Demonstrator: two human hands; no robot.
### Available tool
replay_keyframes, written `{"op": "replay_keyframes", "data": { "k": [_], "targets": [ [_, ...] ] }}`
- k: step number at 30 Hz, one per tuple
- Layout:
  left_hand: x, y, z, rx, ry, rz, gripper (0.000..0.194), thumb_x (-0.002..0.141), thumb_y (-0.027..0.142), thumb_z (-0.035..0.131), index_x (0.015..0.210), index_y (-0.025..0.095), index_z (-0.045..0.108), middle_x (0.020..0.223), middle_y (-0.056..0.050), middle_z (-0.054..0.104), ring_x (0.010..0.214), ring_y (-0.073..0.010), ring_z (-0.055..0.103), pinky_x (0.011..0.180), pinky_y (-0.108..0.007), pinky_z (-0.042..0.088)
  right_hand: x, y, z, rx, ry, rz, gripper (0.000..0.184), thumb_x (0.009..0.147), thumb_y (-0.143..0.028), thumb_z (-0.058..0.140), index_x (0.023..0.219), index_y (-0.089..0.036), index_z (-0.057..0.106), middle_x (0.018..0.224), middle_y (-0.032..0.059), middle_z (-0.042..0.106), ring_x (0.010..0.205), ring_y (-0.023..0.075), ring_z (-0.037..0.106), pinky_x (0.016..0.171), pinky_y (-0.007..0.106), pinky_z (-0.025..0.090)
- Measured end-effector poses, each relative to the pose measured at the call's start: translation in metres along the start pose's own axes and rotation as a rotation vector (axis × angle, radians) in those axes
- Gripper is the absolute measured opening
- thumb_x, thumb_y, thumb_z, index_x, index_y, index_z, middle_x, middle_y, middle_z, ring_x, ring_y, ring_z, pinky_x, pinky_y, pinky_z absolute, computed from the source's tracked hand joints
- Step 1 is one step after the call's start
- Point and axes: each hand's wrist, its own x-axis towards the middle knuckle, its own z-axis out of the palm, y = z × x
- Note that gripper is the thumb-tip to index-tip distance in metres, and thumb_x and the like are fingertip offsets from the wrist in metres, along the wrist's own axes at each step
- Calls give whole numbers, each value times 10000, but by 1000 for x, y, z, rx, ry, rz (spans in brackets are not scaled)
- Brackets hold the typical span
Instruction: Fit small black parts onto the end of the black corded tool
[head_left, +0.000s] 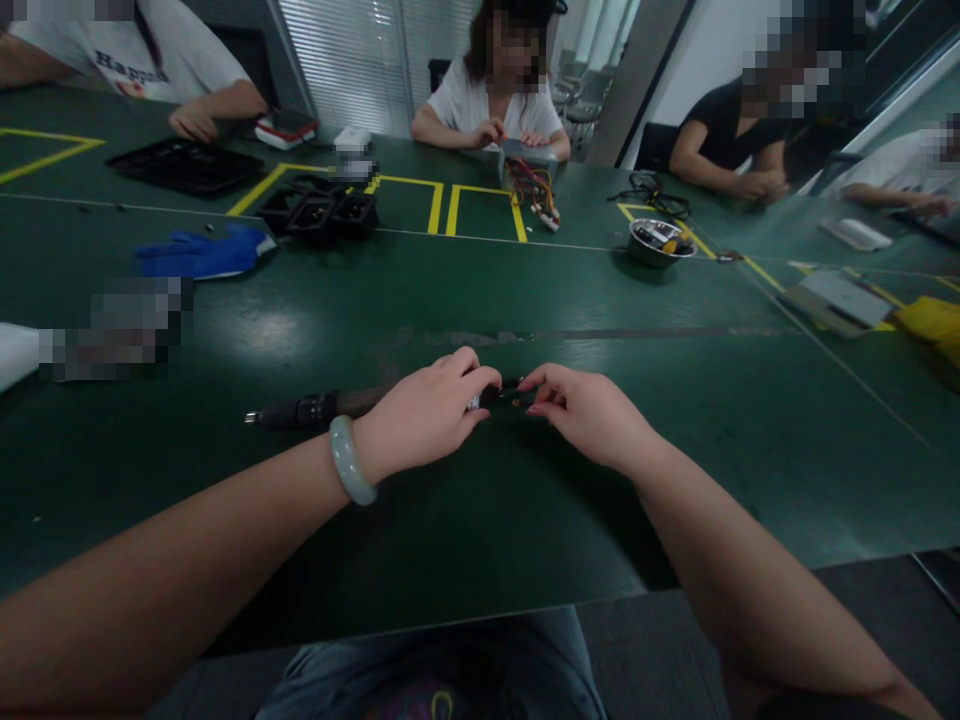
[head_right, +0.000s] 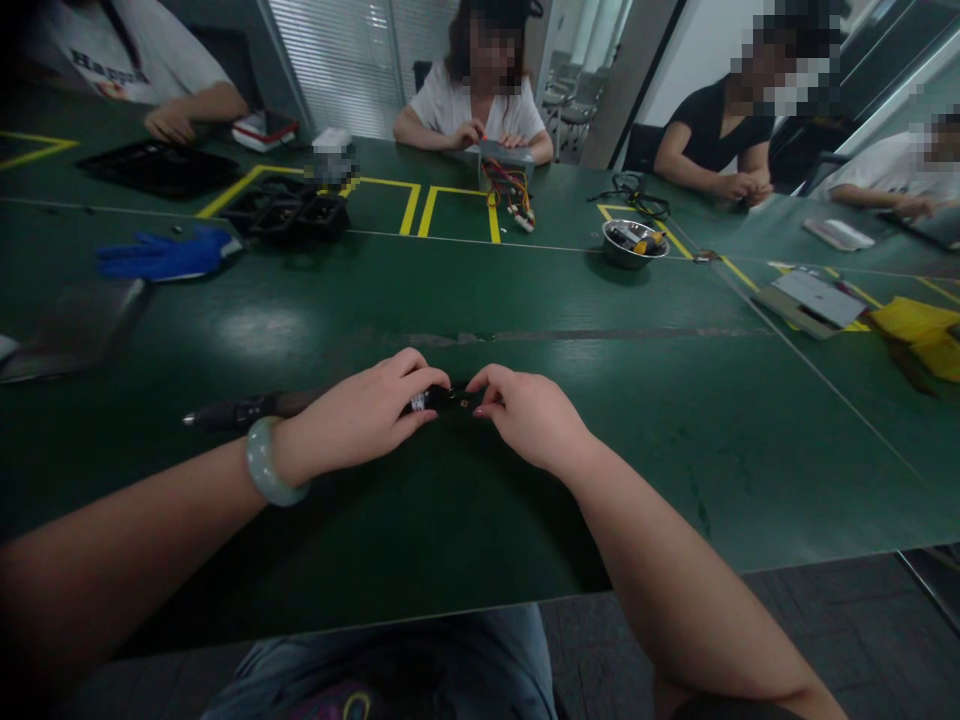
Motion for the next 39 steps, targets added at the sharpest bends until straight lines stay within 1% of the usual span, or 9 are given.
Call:
{"op": "replay_keyframes", "data": {
  "k": [2, 4, 9, 12, 18, 24, 30, 35, 39],
  "targets": [
    [-2, 1, -2, -7, -24, 2, 296, 883, 303, 517, 1170, 232, 518, 1126, -61, 491, 971, -198, 553, 810, -323, 481, -1, -2, 2, -25, -2, -7, 213, 848, -191, 609, 1040, -282, 616, 874, -50, 681, 757, 127, 612, 652, 258, 408],
    [-3, 4, -3, 15, -15, -20, 262, 884, 299, 503, 1132, 218, 531, 1107, -69, 499, 949, -200, 556, 788, -325, 482, -1, -4, 4, -65, 21, -24, 179, 849, -188, 610, 1002, -277, 630, 888, -50, 686, 779, 134, 619, 676, 268, 418],
    [0, 16, 4, 102, 107, -12, 221, 893, 349, 522, 1021, 171, 555, 1043, -80, 532, 919, -215, 553, 777, -352, 474, 0, -7, 9, -188, 87, -70, 149, 873, -196, 583, 985, -270, 646, 919, -43, 692, 800, 155, 621, 712, 296, 432],
    [2, 18, 8, 135, 144, 0, 198, 910, 324, 506, 993, 156, 567, 1030, -87, 548, 936, -221, 553, 803, -366, 470, 1, -6, 12, -213, 93, -59, 169, 882, -200, 572, 1014, -271, 650, 958, -29, 694, 831, 170, 627, 743, 314, 444],
    [3, 13, 13, 102, 151, -8, 180, 911, 297, 500, 995, 163, 585, 1039, -73, 562, 901, -198, 576, 760, -337, 480, 1, -4, 13, -131, 107, -36, 239, 890, -195, 566, 1104, -277, 635, 973, -28, 698, 861, 163, 641, 789, 327, 464],
    [3, 14, 12, 108, 135, -47, 191, 907, 308, 500, 1001, 169, 593, 1054, -67, 572, 825, -178, 589, 675, -304, 480, 4, -4, 17, -113, 128, -56, 202, 874, -175, 580, 1025, -261, 683, 1011, -24, 695, 921, 165, 633, 855, 321, 456],
    [3, 14, 9, 97, 121, -41, 194, 909, 310, 490, 993, 169, 594, 1039, -66, 578, 826, -175, 594, 653, -295, 480, 3, -7, 19, -111, 158, -88, 204, 866, -148, 577, 991, -268, 684, 986, -43, 698, 881, 146, 635, 847, 300, 449],
    [3, 13, 9, 106, 123, -29, 179, 912, 301, 485, 984, 173, 587, 1021, -58, 575, 828, -175, 588, 648, -288, 469, 5, -8, 21, -91, 126, -127, 249, 869, -141, 566, 1057, -278, 655, 961, -54, 698, 868, 134, 637, 860, 298, 439],
    [3, 12, 10, 107, 134, -17, 179, 912, 307, 489, 978, 171, 586, 1010, -53, 574, 813, -174, 581, 634, -285, 459, 6, -6, 21, -95, 134, -122, 262, 866, -138, 565, 1075, -277, 638, 912, -59, 701, 851, 140, 640, 845, 301, 440]
  ]
}}
